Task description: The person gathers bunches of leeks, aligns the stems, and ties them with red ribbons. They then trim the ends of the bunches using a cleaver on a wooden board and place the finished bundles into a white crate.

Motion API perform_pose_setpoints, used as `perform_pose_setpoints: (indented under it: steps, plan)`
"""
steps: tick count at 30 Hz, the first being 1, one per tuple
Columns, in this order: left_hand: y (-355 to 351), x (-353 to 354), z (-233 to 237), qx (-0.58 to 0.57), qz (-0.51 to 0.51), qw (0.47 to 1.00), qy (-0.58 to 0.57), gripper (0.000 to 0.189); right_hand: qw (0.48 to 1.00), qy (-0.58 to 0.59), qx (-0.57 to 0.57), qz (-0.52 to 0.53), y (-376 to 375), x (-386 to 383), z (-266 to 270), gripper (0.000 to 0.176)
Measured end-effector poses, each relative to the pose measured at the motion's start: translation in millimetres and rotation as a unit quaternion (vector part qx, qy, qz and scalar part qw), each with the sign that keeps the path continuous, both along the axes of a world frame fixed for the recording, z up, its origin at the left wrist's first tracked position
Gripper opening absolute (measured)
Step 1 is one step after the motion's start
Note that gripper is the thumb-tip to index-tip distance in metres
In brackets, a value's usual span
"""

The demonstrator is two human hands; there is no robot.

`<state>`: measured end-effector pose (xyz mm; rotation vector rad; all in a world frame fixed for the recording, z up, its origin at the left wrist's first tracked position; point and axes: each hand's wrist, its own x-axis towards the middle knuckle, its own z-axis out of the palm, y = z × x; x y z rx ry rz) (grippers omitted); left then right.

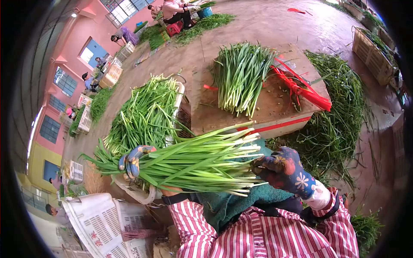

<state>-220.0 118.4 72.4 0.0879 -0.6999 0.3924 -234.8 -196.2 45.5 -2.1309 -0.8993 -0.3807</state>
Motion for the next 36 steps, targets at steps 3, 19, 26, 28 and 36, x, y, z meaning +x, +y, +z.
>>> perform_pose_setpoints:
  steps: [3, 19, 26, 28, 36]
  plan:
    - [3, 0, -1, 0.007, 0.007, 1.0, 0.005, 0.006, 0.998, -0.019, 0.063, -0.026, -1, 1, 14, 0.013]
    - [18, -8, -5, 0.056, 0.08, 0.994, 0.044, 0.005, 0.927, 0.241, 0.286, 0.027, -15, 24, -14, 0.026]
    - [38, -24, -16, 0.121, 0.215, 0.963, 0.11, 0.008, 0.962, 0.187, 0.191, 0.063, -1, 28, -10, 0.026]
    - [48, -25, -26, 0.162, 0.276, 0.939, 0.123, 0.009, 0.977, 0.125, 0.151, 0.083, -1, 30, -20, 0.025]
    - [-18, -13, 15, 0.089, 0.008, 0.994, -0.061, 0.009, 0.935, 0.177, 0.302, 0.06, 10, 16, -32, 0.02]
